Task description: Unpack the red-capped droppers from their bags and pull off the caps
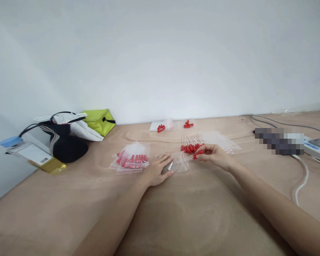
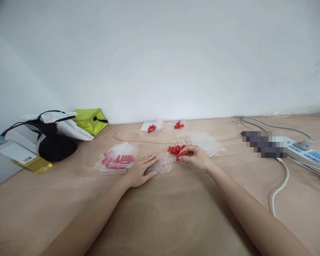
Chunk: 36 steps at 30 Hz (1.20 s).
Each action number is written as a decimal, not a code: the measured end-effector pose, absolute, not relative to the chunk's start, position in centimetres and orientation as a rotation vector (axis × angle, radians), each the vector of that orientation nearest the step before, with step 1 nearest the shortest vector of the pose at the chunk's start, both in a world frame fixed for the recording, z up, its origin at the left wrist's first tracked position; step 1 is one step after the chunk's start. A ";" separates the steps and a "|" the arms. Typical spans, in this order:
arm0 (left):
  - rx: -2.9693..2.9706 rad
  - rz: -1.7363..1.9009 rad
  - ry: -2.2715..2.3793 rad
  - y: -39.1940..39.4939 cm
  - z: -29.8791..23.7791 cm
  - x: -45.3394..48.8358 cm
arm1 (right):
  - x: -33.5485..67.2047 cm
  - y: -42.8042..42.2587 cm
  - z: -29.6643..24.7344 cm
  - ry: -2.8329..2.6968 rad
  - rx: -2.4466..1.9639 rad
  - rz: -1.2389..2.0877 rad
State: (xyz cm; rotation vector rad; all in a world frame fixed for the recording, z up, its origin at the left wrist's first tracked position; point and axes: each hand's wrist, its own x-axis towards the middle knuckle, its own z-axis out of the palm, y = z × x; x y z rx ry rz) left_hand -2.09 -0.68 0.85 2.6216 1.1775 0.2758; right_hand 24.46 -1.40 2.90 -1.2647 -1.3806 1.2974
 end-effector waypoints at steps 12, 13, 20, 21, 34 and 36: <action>2.646 0.122 0.954 -1.5 2.2 -1.8 | 22.3 1.1 2.6 -1.478 -1.212 0.432; 2.637 0.176 0.950 -1.4 2.0 -1.8 | 21.0 1.3 2.2 -1.620 -1.236 0.302; 2.504 0.597 1.050 -0.7 0.2 -1.9 | 17.0 3.3 0.9 -2.270 -1.519 -0.037; 2.491 0.618 1.066 -0.7 0.2 -1.9 | 16.9 3.5 0.9 -2.304 -1.525 -0.042; 2.360 0.621 1.228 3.1 0.3 0.2 | 16.3 3.2 1.5 -2.511 -1.543 0.003; 2.332 0.634 1.227 3.7 -0.1 0.5 | 16.3 3.0 1.7 -2.508 -1.546 0.018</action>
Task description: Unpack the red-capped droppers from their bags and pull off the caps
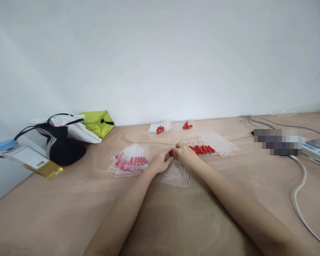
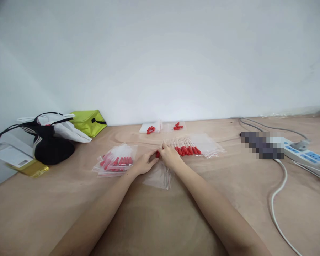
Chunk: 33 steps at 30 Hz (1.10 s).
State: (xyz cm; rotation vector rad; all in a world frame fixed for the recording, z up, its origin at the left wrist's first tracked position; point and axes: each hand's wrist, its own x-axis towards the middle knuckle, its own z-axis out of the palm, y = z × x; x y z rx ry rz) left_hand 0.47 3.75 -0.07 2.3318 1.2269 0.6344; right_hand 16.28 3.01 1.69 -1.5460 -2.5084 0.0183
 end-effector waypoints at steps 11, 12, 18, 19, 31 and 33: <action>2.271 0.675 1.271 4.4 -0.2 1.0 | 18.8 0.2 2.8 -2.264 -1.619 0.251; 2.276 0.678 1.259 4.5 -0.2 1.1 | 19.0 -0.1 2.5 -2.224 -1.628 0.319; 2.334 0.681 1.180 4.7 -0.2 1.3 | 18.9 -0.7 1.4 -2.147 -1.576 0.727; 2.327 0.679 1.180 4.7 -0.1 1.3 | 19.0 -0.7 1.6 -2.149 -1.550 0.789; 2.245 0.742 1.304 4.2 -0.1 0.4 | 21.3 -2.2 3.7 -2.203 -1.528 0.837; 2.274 0.719 1.296 4.1 -0.1 0.5 | 20.3 -2.8 2.9 -2.242 -1.596 0.837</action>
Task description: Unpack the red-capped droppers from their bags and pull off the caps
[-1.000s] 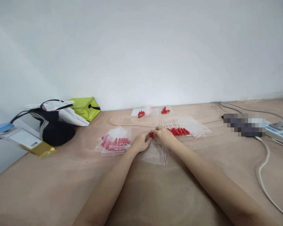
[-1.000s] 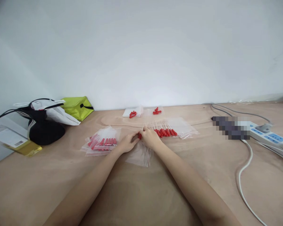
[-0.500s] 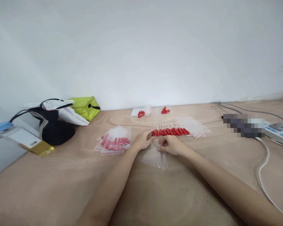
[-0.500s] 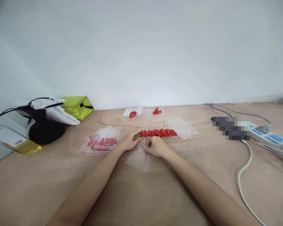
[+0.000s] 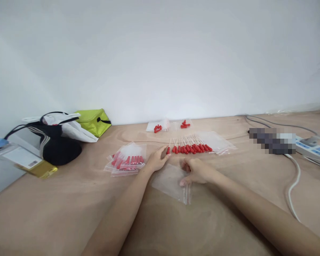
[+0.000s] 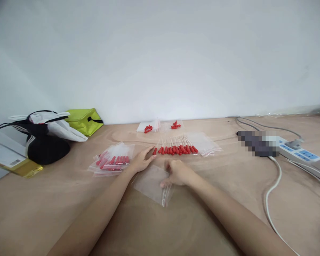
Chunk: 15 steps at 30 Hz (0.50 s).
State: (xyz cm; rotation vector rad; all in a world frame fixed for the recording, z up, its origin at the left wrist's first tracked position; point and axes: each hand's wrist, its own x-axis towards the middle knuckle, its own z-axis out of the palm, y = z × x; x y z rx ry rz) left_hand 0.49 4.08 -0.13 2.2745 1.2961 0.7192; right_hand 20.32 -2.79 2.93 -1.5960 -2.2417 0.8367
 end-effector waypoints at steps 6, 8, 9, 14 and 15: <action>2.265 0.800 1.300 3.9 -0.4 0.4 | 20.0 -2.7 2.7 -2.344 -1.462 1.016; 2.252 0.917 1.340 3.8 0.0 0.3 | 21.1 -2.0 3.2 -2.261 -1.310 1.087; 2.257 0.980 1.354 3.8 0.3 0.2 | 22.0 -1.5 3.4 -2.181 -1.240 1.164; 2.406 1.040 1.380 4.5 3.5 -2.4 | 28.6 1.9 3.4 -1.440 -1.310 0.983; 2.446 0.968 1.408 4.7 4.1 -3.4 | 30.0 2.4 3.0 -1.246 -1.383 0.839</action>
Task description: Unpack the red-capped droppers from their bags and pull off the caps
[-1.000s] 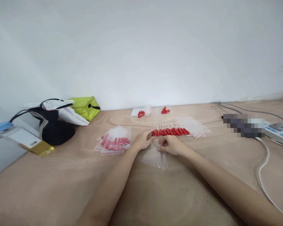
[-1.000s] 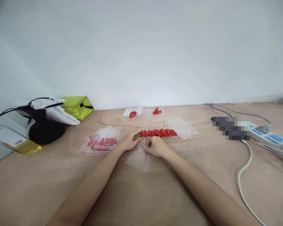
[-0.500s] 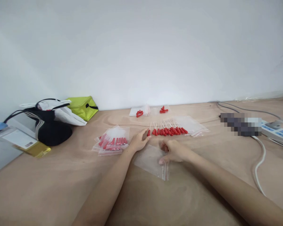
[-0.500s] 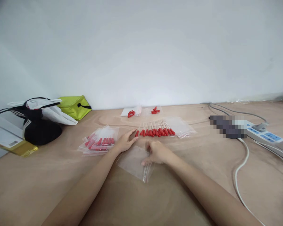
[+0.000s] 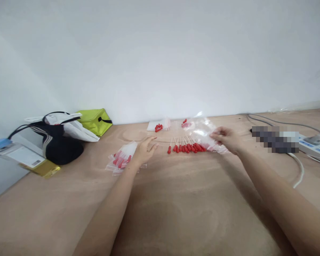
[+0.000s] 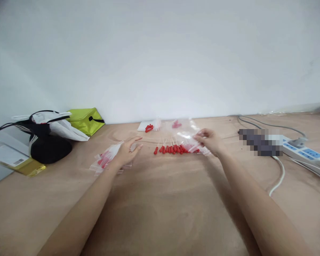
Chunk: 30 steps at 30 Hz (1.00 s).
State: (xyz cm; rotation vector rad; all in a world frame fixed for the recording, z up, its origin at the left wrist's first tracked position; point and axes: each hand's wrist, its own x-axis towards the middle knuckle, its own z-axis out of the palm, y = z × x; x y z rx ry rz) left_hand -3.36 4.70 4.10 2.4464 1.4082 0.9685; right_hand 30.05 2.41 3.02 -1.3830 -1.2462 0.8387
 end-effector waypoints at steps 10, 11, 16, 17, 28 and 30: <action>2.327 -0.001 1.749 4.5 5.3 -11.7 | 36.3 1.7 1.2 -1.212 -2.400 0.026; 2.328 -0.032 1.721 4.2 5.3 -11.7 | 35.8 1.6 1.6 -1.244 -2.452 -0.078; 2.365 0.140 1.552 2.7 5.6 -11.6 | 30.9 1.3 3.0 -1.471 -2.203 -0.307; 2.375 0.185 1.518 2.5 5.6 -11.7 | 29.5 1.2 2.9 -1.515 -2.128 -0.303; 2.683 0.857 1.148 -0.7 2.2 -8.0 | 20.1 -2.7 -1.0 -2.162 -1.272 -0.031; 2.703 0.939 1.042 -1.6 1.2 -6.1 | 19.9 -2.9 -1.2 -2.218 -1.141 0.030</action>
